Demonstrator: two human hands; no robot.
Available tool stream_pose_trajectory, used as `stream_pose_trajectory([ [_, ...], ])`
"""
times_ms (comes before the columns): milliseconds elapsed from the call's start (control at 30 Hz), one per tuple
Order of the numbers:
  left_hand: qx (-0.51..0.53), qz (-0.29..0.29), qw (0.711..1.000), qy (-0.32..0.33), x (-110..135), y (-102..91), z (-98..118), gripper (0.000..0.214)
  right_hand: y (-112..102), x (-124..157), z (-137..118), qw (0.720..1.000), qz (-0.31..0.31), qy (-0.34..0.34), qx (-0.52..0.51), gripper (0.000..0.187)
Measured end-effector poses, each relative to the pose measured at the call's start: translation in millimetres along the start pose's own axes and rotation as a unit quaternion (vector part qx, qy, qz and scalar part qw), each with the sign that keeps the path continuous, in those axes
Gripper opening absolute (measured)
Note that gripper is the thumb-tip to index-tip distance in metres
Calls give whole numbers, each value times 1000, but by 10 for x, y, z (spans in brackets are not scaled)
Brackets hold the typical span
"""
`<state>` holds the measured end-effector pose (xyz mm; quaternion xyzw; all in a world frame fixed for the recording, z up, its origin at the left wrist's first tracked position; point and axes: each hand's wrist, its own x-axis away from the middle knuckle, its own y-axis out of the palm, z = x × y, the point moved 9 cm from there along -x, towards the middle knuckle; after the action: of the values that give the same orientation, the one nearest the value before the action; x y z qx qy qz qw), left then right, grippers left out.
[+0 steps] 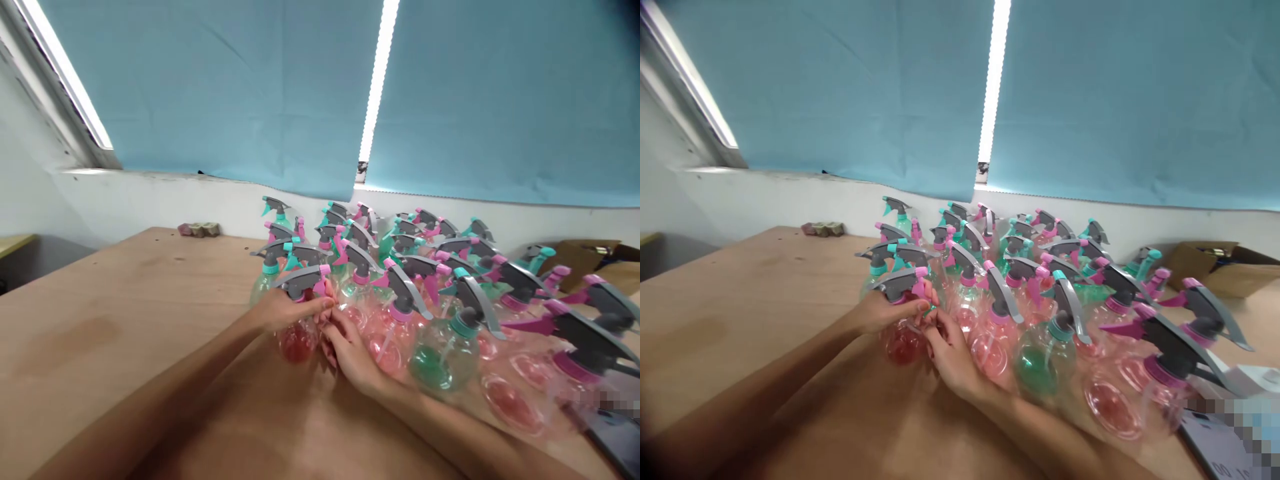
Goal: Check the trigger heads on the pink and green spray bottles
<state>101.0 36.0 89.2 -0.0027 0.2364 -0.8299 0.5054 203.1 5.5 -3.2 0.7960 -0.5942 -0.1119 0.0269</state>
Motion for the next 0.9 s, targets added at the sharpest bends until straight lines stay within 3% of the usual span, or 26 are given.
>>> stream_pose_trajectory([
  [200, -4, -20, 1000, 11, -33, 19, 45, 39, 37, -36, 24, 999, -29, 7, 13, 30],
  [400, -10, -9, 1000, -23, 6, -24, -9, 36, 130, 85, -33, 991, -114, 6, 67, 49],
  [533, -3, -36, 999, -32, 44, -3, -4, 39, 169, 126, -40, 984, -146, 9, 100, 54],
  [900, 27, -49, 998, -39, 35, 66, 29, 46, 297, 265, -86, 947, -220, -33, 231, 40],
])
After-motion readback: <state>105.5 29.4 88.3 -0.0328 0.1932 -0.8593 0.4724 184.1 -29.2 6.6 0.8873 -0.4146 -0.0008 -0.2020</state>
